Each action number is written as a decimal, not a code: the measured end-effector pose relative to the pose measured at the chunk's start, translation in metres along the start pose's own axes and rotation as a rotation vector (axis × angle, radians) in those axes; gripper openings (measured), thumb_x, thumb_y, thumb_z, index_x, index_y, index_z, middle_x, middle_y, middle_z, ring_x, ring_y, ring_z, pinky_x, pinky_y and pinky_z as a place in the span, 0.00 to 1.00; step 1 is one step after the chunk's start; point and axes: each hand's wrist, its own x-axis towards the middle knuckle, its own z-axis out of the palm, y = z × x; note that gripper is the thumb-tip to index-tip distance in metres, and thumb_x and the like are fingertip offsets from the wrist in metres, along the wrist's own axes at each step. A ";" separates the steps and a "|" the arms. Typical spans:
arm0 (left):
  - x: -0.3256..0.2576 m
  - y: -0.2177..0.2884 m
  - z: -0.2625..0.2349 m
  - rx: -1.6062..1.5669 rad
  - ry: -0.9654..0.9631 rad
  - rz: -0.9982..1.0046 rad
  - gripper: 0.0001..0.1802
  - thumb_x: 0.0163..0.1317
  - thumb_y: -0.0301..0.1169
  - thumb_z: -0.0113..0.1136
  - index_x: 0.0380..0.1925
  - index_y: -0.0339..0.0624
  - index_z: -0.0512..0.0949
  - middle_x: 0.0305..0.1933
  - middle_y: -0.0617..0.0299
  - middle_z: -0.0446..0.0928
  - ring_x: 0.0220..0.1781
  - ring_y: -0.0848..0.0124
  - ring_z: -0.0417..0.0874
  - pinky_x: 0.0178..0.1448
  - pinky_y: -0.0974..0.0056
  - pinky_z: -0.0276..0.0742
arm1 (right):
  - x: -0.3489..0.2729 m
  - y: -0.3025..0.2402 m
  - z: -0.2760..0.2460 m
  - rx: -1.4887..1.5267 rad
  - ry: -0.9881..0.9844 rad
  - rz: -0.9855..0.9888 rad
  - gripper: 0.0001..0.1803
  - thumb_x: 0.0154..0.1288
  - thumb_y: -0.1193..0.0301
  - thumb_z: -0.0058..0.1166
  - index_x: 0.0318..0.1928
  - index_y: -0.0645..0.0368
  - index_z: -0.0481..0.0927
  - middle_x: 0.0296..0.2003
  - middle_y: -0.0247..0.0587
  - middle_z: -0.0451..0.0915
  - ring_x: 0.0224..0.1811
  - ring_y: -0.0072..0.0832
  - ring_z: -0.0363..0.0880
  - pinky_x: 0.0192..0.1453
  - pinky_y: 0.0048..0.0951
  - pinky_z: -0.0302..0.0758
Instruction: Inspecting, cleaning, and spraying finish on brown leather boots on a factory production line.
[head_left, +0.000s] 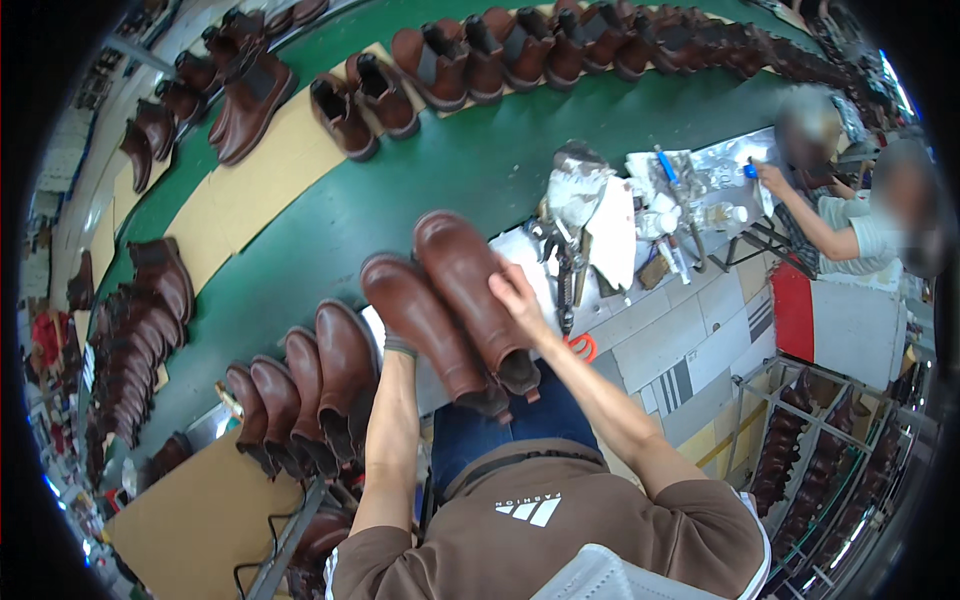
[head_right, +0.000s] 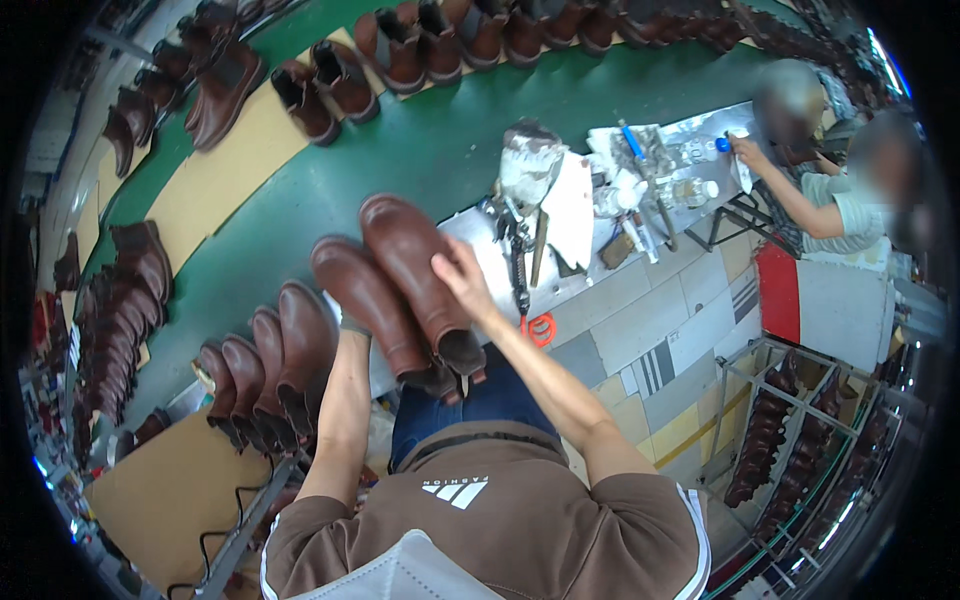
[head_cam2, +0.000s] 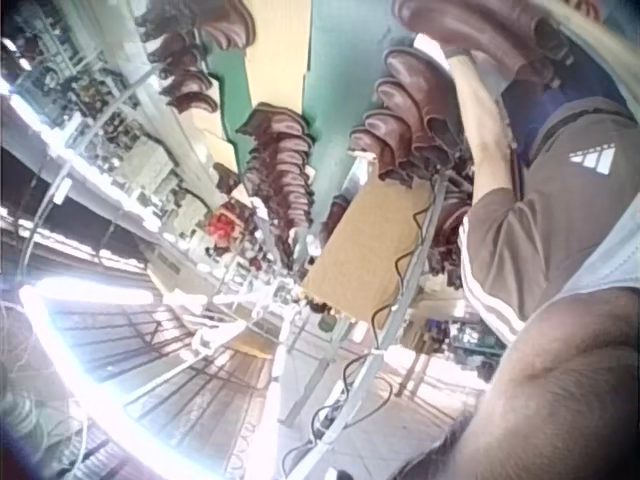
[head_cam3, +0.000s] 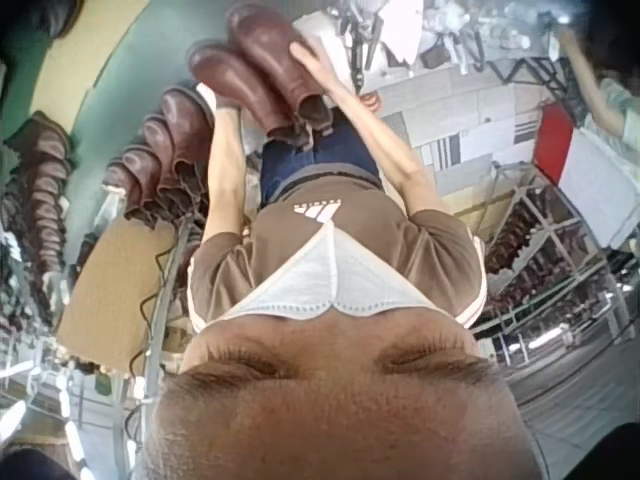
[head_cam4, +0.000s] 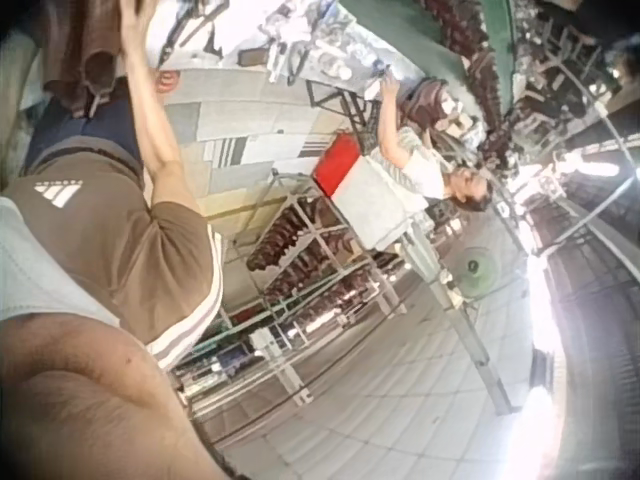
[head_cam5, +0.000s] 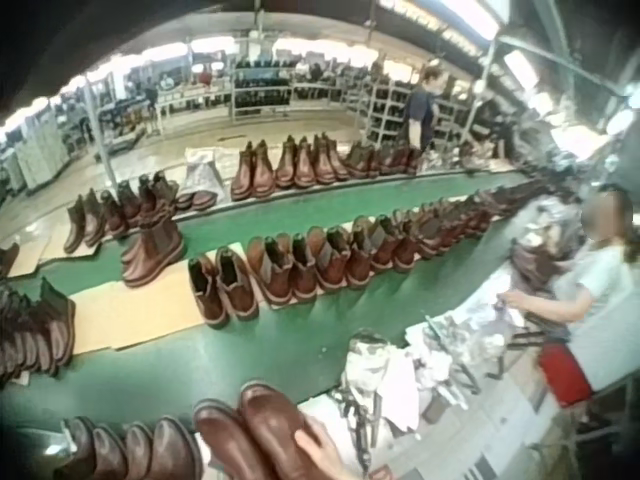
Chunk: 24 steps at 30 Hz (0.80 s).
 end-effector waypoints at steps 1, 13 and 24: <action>0.002 0.007 0.009 -0.032 -0.018 0.046 0.20 0.70 0.40 0.43 0.57 0.45 0.68 0.56 0.57 0.71 0.58 0.64 0.70 0.69 0.60 0.59 | 0.000 -0.002 0.000 -0.097 0.026 -0.066 0.33 0.65 0.54 0.51 0.59 0.69 0.67 0.55 0.53 0.70 0.60 0.39 0.66 0.66 0.33 0.58; -0.010 -0.039 0.028 -0.309 -0.177 0.455 0.19 0.70 0.40 0.43 0.57 0.45 0.68 0.56 0.57 0.71 0.57 0.64 0.70 0.69 0.60 0.59 | -0.041 0.015 -0.063 -0.240 0.433 0.010 0.23 0.51 0.67 0.68 0.46 0.67 0.78 0.34 0.37 0.80 0.34 0.20 0.74 0.42 0.22 0.72; 0.014 -0.029 0.017 -0.418 -0.255 0.328 0.19 0.70 0.39 0.43 0.57 0.45 0.68 0.56 0.57 0.71 0.57 0.65 0.70 0.68 0.61 0.59 | 0.023 0.054 -0.075 -0.018 0.406 0.099 0.25 0.56 0.62 0.66 0.48 0.63 0.72 0.28 0.33 0.77 0.27 0.17 0.74 0.28 0.19 0.75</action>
